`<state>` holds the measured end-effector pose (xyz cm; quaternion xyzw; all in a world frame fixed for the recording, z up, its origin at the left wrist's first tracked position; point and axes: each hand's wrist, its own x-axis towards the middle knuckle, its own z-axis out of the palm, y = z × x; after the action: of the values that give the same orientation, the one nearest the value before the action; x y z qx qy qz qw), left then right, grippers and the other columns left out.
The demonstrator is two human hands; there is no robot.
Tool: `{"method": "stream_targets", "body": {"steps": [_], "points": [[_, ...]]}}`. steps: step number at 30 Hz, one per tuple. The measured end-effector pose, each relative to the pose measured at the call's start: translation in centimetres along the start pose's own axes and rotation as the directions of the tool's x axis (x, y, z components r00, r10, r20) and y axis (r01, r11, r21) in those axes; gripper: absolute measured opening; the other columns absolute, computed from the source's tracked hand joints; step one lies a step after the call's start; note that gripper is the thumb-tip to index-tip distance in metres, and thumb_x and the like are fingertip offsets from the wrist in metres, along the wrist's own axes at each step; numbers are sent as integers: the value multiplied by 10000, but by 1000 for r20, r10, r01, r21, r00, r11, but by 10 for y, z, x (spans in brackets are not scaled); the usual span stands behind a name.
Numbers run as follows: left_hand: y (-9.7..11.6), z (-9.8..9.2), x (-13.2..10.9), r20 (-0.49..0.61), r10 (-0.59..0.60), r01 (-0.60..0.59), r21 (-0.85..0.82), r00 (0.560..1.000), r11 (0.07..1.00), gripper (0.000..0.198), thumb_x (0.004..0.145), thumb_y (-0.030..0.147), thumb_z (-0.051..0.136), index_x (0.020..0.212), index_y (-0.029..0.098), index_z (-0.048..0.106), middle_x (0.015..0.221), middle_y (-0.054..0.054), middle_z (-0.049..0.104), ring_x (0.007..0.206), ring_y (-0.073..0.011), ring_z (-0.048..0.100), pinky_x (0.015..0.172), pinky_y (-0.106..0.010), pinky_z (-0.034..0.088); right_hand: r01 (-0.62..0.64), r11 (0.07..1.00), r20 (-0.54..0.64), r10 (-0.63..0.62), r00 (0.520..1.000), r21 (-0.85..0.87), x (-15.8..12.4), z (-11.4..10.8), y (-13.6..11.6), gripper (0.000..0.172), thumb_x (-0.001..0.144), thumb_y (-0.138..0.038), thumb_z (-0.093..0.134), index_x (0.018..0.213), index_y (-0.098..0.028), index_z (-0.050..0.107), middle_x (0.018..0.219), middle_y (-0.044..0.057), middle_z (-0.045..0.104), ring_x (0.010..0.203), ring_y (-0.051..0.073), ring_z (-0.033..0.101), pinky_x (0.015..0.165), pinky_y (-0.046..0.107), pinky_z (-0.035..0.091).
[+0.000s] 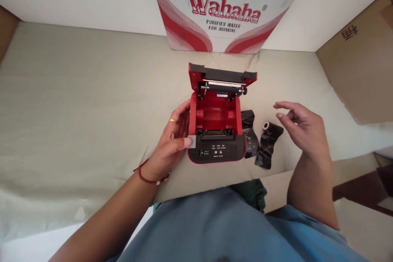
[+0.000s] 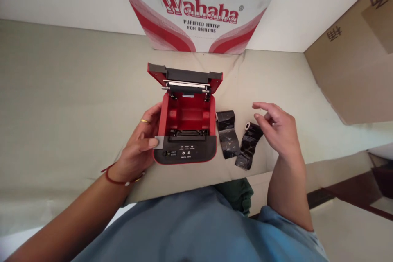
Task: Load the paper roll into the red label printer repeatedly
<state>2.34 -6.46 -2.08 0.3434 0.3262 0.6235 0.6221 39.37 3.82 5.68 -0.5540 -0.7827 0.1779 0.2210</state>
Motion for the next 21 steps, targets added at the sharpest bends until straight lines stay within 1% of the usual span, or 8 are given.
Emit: {"method": "stream_targets", "body": {"steps": [6, 11, 14, 16, 18, 19, 20, 21], "points": [[-2, -2, -1, 5, -4, 4, 6, 1000, 1000, 868, 831, 521, 1022, 1636, 438, 711, 1826, -5, 619, 1782, -401, 477, 1489, -600, 431, 17, 998, 309, 4, 951, -66, -14, -2, 34, 395, 1096, -570, 700, 1304, -295, 892, 1281, 141, 907, 1198, 391, 808, 1031, 599, 677], [-2, -2, -2, 12, 9, -8, -13, 1000, 1000, 832, 850, 472, 1013, 1628, 425, 721, 1852, 8, 596, 1794, -375, 460, 1492, -561, 421, 55, 997, 420, -31, 907, -45, -33, -11, 22, 380, 1100, -524, 729, 1359, -288, 877, 1292, 159, 900, 1181, 398, 829, 1053, 627, 697], [-2, -3, -3, 14, 5, -5, -26, 1000, 1000, 834, 865, 444, 1002, 1644, 414, 704, 1882, 3, 561, 1806, -385, 441, 1498, -583, 407, 156, 980, 586, -200, 785, 125, -39, -52, 2, 358, 1130, -417, 758, 1469, -344, 847, 1272, 120, 909, 1137, 341, 863, 969, 505, 727], [-2, -4, -4, 8, 9, -9, -21, 1000, 1000, 842, 870, 436, 997, 1655, 398, 693, 1919, -7, 510, 1824, -396, 407, 1497, -592, 406, 248, 900, 649, -430, 628, 357, -35, -78, -17, 504, 1142, -361, 767, 1645, -389, 746, 1278, 92, 916, 1097, 299, 877, 951, 445, 727], [-4, -4, -4, 8, 24, -24, -2, 1000, 1000, 832, 882, 443, 988, 1656, 391, 687, 1933, -15, 485, 1825, -399, 400, 1489, -592, 418, 315, 735, 591, -673, 445, 600, -24, -87, -40, 613, 1165, -374, 747, 1767, -379, 636, 1230, 78, 930, 985, 259, 883, 906, 398, 724], [-5, -5, -5, 14, 36, -37, 15, 999, 999, 829, 894, 457, 981, 1662, 394, 676, 1928, -23, 487, 1817, -400, 411, 1484, -598, 426, 339, 662, 536, -745, 396, 669, -17, -84, -53, 614, 1176, -394, 734, 1780, -371, 624, 1208, 75, 936, 935, 246, 880, 875, 384, 720], [-7, -6, -5, 21, 51, -52, 40, 998, 998, 827, 912, 480, 970, 1675, 402, 658, 1925, -31, 485, 1808, -403, 423, 1479, -612, 429, 365, 619, 484, -779, 397, 696, -10, -75, -66, 590, 1187, -404, 722, 1770, -366, 638, 1199, 73, 939, 896, 232, 875, 837, 366, 713], [-9, -7, -6, 25, 73, -75, 79, 997, 994, 830, 936, 512, 952, 1695, 414, 630, 1930, -38, 468, 1804, -406, 425, 1479, -630, 423, 393, 646, 459, -752, 473, 654, -4, -62, -79, 546, 1190, -396, 724, 1733, -383, 675, 1228, 72, 937, 908, 232, 876, 825, 366, 708]]}}
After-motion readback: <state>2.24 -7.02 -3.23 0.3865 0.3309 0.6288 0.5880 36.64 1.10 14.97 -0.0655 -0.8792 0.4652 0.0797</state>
